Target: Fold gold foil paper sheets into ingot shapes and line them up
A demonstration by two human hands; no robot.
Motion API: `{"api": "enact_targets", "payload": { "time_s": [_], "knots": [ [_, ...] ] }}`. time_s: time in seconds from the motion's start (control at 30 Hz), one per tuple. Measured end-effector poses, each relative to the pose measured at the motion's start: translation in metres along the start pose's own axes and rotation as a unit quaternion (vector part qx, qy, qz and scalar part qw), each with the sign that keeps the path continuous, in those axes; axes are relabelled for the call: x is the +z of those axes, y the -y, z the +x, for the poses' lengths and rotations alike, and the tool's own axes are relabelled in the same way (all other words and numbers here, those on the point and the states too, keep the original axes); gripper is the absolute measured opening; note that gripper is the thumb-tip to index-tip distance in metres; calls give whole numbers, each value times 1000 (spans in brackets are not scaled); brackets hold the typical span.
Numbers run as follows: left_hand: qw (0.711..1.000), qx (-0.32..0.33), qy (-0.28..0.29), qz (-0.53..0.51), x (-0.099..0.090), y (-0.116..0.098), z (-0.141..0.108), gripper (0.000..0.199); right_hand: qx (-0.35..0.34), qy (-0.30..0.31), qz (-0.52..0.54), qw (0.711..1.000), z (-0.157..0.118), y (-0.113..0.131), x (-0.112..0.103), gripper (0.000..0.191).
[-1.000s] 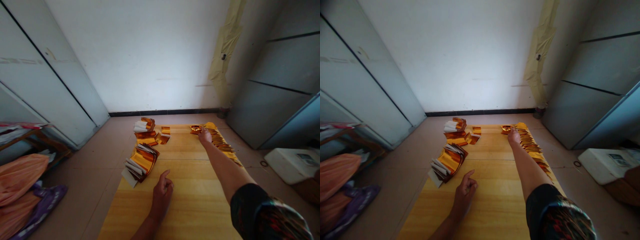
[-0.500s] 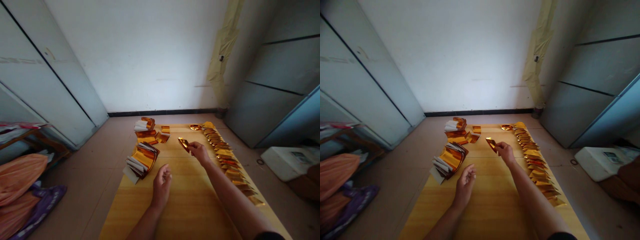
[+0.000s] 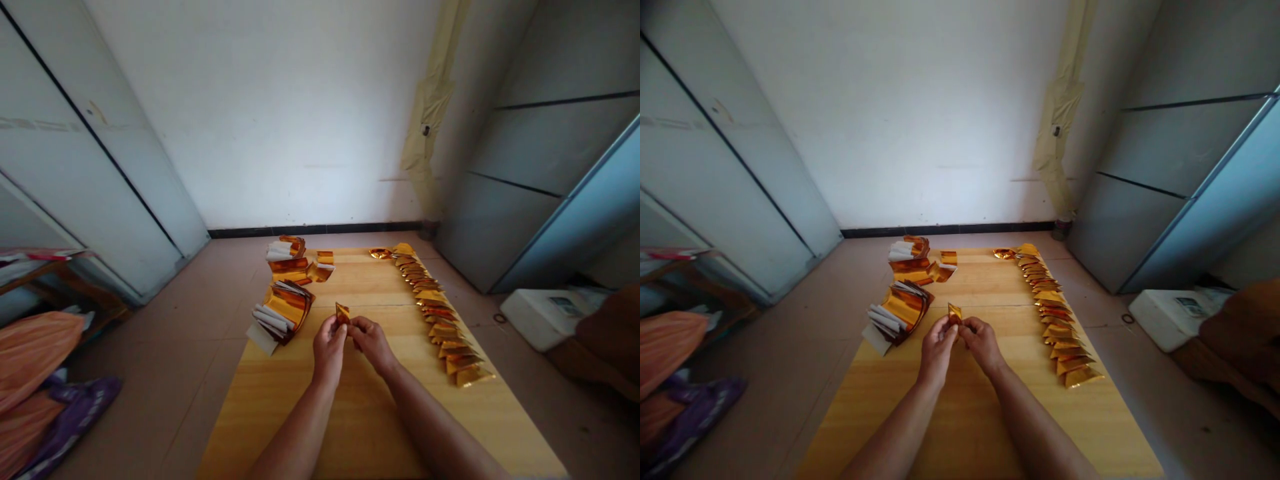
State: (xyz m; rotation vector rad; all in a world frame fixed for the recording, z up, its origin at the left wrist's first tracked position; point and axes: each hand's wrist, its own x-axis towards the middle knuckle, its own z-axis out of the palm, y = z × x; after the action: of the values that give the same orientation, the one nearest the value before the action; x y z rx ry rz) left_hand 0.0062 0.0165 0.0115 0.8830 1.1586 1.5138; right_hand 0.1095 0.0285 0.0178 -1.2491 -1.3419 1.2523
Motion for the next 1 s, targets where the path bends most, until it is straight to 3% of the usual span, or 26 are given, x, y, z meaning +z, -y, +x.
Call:
{"api": "enact_targets", "payload": {
  "time_s": [0.13,0.23,0.33,0.5,0.6,0.67,0.77,0.87,1.0],
  "knots": [
    [1000,-3,-9,-27,-1,-5,-5,38,-28,-16,-13,999,-4,0,4,16],
    [999,-26,-17,-36,-1,-11,-10,43,-115,-67,-101,986,-9,3,6,9],
    [997,-60,-7,-39,-1,-16,-17,51,-203,-111,-172,957,-14,7,6,17],
    [996,-74,0,-43,0,-20,-21,53,-254,-30,-160,953,-19,11,9,27],
    [997,-59,-8,-47,-2,-20,-20,47,-245,26,-133,960,-23,13,8,33],
    [997,-70,-6,-43,-5,-20,-18,46,-222,30,-107,969,-23,14,4,29],
    [995,-99,-4,-24,-9,-19,-18,46,-187,-47,-74,978,-16,15,-5,17],
    [993,-116,18,-16,-11,-19,-19,46,-139,-106,-59,983,-4,15,-11,19],
    [991,-125,52,8,-9,-22,-23,42,-34,-30,12,999,2,14,-7,26]
  ]
}}
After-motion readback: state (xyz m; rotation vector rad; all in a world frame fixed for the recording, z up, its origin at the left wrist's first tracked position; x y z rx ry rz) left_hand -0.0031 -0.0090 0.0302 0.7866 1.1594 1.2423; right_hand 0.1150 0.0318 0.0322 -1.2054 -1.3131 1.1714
